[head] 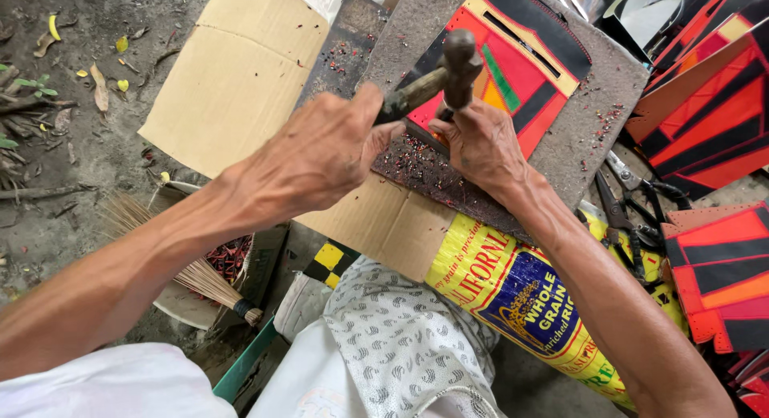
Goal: The person holds a leather punch against a colorful patterned leather piece laid on a stone slab and repeatedly strikes it with a wooden mallet, working along the edge of the leather. The person repositions the punch along the line and continues hammering hole after hole.
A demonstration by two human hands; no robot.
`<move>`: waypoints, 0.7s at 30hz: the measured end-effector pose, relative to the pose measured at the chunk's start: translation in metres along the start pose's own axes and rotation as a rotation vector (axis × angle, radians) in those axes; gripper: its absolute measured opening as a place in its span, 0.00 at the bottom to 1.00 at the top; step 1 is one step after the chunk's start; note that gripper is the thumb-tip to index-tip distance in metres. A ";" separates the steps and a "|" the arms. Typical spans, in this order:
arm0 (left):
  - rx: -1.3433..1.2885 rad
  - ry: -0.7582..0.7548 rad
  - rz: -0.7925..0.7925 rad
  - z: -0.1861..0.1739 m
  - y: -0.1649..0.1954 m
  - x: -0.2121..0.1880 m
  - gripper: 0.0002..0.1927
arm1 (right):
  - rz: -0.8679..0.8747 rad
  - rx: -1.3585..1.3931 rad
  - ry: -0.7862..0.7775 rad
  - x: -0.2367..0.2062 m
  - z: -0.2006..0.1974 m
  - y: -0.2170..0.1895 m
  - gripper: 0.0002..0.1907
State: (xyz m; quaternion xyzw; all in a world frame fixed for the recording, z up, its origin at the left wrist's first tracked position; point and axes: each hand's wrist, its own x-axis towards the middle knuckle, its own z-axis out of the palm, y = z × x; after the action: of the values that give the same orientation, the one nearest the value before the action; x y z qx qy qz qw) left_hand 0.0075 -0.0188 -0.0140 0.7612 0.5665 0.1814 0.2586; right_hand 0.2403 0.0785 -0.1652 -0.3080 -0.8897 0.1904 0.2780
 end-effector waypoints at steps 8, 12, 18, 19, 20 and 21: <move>-0.247 0.452 0.316 -0.011 0.020 0.001 0.13 | 0.041 0.189 0.011 0.003 -0.011 -0.018 0.09; -0.070 -0.016 -0.128 -0.011 0.007 0.005 0.15 | 0.055 0.129 0.018 0.006 -0.009 -0.017 0.10; -0.153 0.133 -0.201 0.025 -0.033 0.002 0.15 | 0.128 0.115 0.091 -0.005 0.001 -0.009 0.11; -0.171 0.178 -0.216 0.036 -0.041 0.009 0.15 | 0.140 0.116 0.144 -0.006 0.003 -0.007 0.12; -0.271 0.192 -0.245 0.046 -0.050 0.017 0.13 | 0.282 0.294 0.199 -0.007 0.005 -0.004 0.15; -0.372 0.203 -0.274 0.057 -0.057 0.026 0.12 | 0.426 0.473 0.251 -0.007 0.006 -0.002 0.17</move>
State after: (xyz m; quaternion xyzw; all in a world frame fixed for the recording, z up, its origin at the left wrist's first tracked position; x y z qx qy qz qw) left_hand 0.0037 0.0084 -0.0943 0.5945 0.6443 0.3213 0.3582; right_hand 0.2407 0.0713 -0.1718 -0.4352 -0.6955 0.4059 0.4027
